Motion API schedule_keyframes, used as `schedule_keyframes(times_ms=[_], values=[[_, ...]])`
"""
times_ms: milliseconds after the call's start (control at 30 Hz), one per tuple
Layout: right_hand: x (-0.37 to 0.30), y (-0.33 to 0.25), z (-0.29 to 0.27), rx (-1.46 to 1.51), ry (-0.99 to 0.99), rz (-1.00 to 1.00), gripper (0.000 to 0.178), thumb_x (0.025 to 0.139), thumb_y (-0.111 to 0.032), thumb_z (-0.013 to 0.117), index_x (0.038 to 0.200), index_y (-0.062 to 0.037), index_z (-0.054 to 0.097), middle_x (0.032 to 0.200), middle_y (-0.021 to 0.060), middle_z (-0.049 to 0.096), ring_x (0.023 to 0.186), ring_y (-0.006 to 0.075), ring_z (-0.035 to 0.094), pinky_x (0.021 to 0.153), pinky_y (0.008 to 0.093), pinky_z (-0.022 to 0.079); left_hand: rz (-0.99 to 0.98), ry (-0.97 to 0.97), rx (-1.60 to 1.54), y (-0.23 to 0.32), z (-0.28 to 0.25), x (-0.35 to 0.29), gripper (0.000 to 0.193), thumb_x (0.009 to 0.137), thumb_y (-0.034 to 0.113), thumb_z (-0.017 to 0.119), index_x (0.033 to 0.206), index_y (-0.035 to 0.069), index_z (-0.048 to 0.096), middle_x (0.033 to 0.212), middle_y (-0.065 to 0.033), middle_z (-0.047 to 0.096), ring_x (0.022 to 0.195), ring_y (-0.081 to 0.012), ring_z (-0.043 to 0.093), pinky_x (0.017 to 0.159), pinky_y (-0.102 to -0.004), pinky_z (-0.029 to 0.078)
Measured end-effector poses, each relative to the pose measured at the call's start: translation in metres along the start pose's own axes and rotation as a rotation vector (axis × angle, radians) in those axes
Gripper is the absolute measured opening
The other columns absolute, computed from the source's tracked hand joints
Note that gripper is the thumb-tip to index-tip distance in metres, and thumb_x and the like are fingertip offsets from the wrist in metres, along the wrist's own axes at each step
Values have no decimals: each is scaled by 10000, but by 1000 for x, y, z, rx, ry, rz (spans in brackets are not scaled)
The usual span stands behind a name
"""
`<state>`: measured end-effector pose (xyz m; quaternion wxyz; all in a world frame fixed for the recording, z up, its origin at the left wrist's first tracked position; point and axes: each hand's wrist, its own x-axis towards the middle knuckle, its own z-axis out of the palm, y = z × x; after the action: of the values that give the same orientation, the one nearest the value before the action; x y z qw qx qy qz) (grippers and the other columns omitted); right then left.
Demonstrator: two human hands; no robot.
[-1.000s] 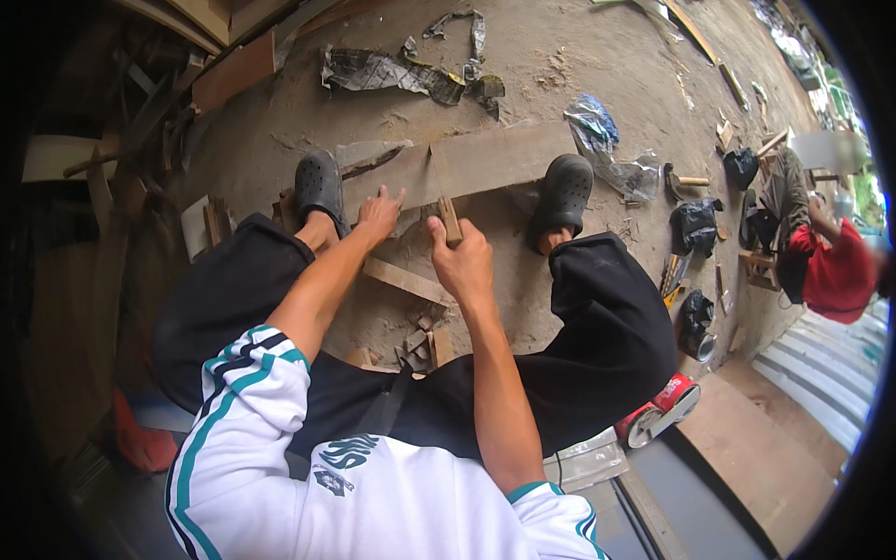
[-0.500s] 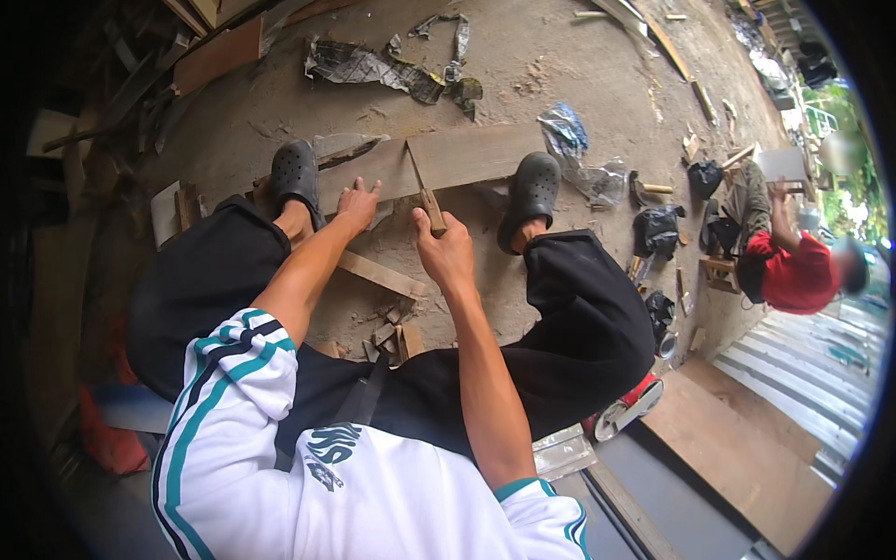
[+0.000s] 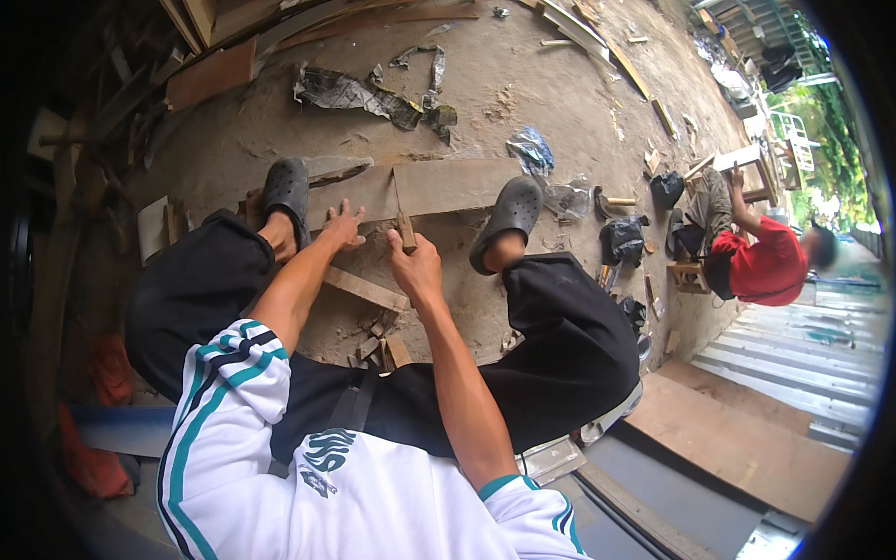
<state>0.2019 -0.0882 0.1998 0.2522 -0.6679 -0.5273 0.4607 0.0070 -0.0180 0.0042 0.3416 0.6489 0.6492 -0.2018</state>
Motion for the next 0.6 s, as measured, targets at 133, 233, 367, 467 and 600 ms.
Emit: schedule_keyframes(times_ms=[133,233,367,467,600], values=[[-5,4,-10,30,-2,49,439,961,-431,624,774,-39,561,547,-15,486,440,92,467,416,289,380,10,-36,16,7,-8,-12,910,877,422,666,1582,269,112,1630,-213,-32,1456,-518,117,1183,-516,218],[2,1,-16,29,-21,67,444,964,-430,621,758,-43,550,544,-17,477,435,91,462,414,286,379,-59,-66,21,18,-14,-21,903,879,455,649,1583,256,119,1629,-219,-15,1462,-505,114,1189,-511,198],[5,-27,-17,-14,-17,88,444,961,-437,622,783,-34,562,545,-15,473,436,93,459,420,288,378,-40,-78,59,15,-20,-25,911,878,470,645,1584,245,116,1629,-220,-9,1468,-492,113,1196,-504,172],[7,-28,-18,-45,-11,106,443,957,-443,626,797,-34,567,557,-15,466,467,92,450,443,291,372,-46,-103,64,11,-22,-17,913,877,477,643,1585,243,114,1630,-216,-15,1471,-487,107,1200,-499,162],[0,-29,-27,-114,5,157,451,954,-437,635,789,-23,566,573,-16,451,530,89,412,496,291,354,-34,-145,28,18,-27,-22,916,876,478,644,1584,244,113,1631,-211,-22,1472,-487,95,1199,-502,163]])
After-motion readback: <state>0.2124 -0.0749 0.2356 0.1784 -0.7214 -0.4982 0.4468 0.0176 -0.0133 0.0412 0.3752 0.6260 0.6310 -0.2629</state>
